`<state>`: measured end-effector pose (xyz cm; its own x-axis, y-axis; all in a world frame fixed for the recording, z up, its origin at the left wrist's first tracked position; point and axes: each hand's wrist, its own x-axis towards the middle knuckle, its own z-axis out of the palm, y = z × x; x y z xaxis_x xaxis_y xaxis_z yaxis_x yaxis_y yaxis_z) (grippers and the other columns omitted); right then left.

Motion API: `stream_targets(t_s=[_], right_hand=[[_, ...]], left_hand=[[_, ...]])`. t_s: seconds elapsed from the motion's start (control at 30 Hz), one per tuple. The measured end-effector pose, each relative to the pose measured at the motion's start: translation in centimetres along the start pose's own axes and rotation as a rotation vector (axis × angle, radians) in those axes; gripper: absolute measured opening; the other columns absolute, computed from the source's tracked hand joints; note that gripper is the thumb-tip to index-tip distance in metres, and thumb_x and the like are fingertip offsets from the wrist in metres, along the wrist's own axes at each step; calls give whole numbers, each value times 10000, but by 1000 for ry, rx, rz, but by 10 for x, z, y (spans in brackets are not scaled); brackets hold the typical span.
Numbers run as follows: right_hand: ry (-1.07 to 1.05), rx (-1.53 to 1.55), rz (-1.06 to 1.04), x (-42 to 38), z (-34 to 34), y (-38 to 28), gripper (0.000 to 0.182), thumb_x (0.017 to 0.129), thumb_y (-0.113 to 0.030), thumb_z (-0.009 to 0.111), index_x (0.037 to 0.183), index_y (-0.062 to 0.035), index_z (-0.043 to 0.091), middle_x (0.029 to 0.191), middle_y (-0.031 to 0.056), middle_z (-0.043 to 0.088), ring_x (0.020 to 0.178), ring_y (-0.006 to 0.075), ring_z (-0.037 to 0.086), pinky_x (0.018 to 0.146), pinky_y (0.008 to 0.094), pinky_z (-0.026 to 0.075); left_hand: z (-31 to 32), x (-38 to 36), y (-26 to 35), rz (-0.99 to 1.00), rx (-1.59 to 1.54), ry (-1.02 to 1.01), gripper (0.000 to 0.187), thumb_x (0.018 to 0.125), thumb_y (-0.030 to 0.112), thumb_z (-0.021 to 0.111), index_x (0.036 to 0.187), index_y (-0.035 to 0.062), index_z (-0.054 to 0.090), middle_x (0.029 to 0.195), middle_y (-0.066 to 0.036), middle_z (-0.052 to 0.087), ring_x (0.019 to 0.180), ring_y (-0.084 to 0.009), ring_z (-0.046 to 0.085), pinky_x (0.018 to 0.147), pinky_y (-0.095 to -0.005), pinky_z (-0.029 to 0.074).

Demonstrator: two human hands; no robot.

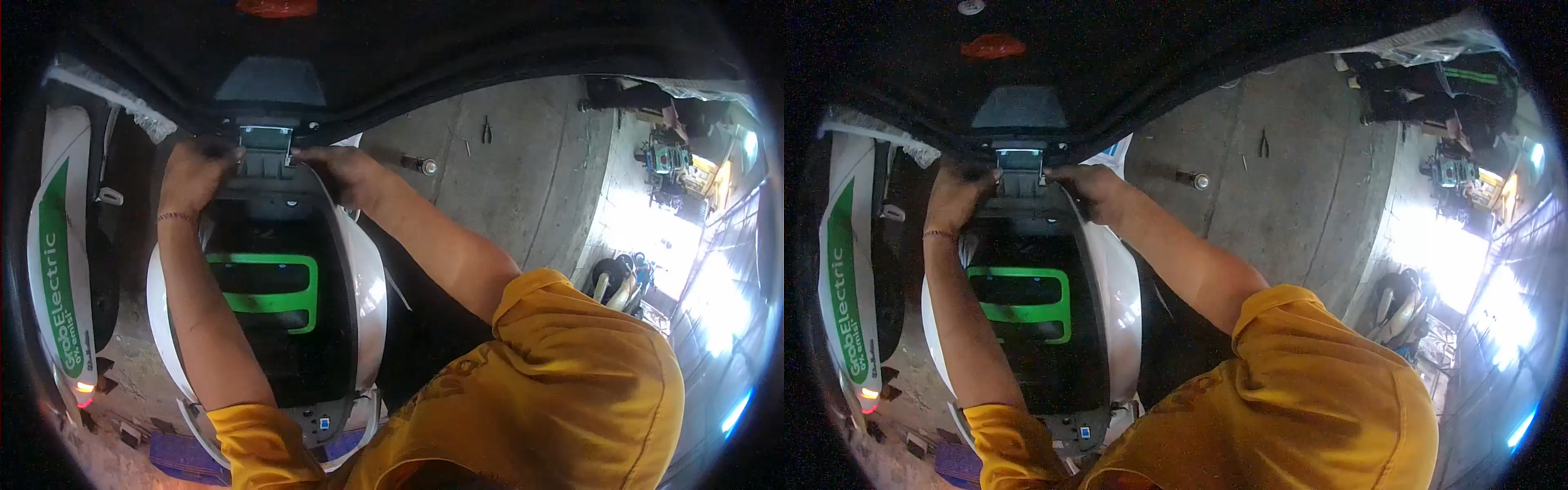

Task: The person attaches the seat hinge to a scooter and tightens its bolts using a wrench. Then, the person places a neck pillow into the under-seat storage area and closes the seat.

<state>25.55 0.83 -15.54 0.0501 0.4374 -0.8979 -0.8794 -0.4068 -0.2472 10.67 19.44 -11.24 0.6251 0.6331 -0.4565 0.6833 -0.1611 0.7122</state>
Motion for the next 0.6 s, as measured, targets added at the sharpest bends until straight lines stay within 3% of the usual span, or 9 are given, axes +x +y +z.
stream_targets(t_s=[0.07, 0.13, 0.27, 0.3, 0.37, 0.47, 0.53, 0.6], right_hand=[[30, -37, 3, -2, 2, 2, 316, 861, -203, 738, 1049, 35, 649, 1019, 173, 677, 907, 270, 668, 811, 395, 549], [23, -67, -104, 0, 1, 7, 315, 872, -219, 729, 1047, 30, 650, 1044, 171, 678, 923, 268, 666, 834, 392, 542], [-27, -27, -14, 11, -4, 9, 324, 879, -244, 723, 1040, 28, 654, 1051, 166, 681, 931, 272, 666, 833, 388, 537], [-23, -40, -22, 9, -2, 8, 320, 879, -254, 721, 1034, 19, 658, 1034, 161, 684, 919, 271, 665, 815, 383, 536], [-36, -27, -8, 0, 4, 4, 261, 883, -239, 702, 1004, -9, 669, 975, 141, 690, 866, 259, 663, 757, 368, 529], [-136, -14, 35, 11, -13, 3, 195, 886, -190, 665, 986, -23, 669, 940, 129, 690, 816, 239, 662, 725, 362, 526], [-89, -22, -9, 5, -1, 5, 173, 889, -161, 626, 980, -19, 662, 911, 126, 689, 785, 226, 663, 708, 352, 528], [-24, -103, -46, 2, 2, 5, 269, 929, -242, 572, 1058, -13, 633, 979, 110, 680, 876, 237, 643, 854, 362, 507]], left_hand=[[-4, 2, 0, -8, 35, -94, 353, 755, 303, 739, 977, 28, 738, 942, -187, 716, 848, -305, 688, 792, -364, 498], [-4, -3, 3, -10, 88, -33, 349, 755, 305, 733, 976, 35, 740, 970, -195, 709, 895, -323, 680, 823, -381, 497], [-6, -5, 7, -46, 160, -19, 331, 767, 299, 714, 999, 65, 741, 1049, -190, 694, 1029, -350, 647, 907, -424, 481], [-7, -4, 6, -72, 166, -6, 331, 767, 299, 714, 999, 65, 741, 1049, -190, 694, 1029, -350, 647, 907, -424, 481], [-8, -3, 3, 53, 256, -39, 324, 777, 302, 708, 1033, 104, 740, 1078, -166, 692, 1057, -351, 635, 924, -419, 479], [-7, -2, 1, -29, 189, -46, 328, 779, 308, 709, 1049, 124, 736, 1109, -155, 684, 1073, -359, 624, 934, -414, 481], [-9, -3, 3, -40, 224, -56, 325, 782, 314, 710, 1048, 128, 737, 1123, -159, 678, 1087, -357, 618, 945, -406, 481], [-8, 0, -2, -64, 165, -79, 341, 780, 325, 720, 1048, 115, 734, 1115, -175, 678, 1099, -357, 615, 953, -408, 480]])
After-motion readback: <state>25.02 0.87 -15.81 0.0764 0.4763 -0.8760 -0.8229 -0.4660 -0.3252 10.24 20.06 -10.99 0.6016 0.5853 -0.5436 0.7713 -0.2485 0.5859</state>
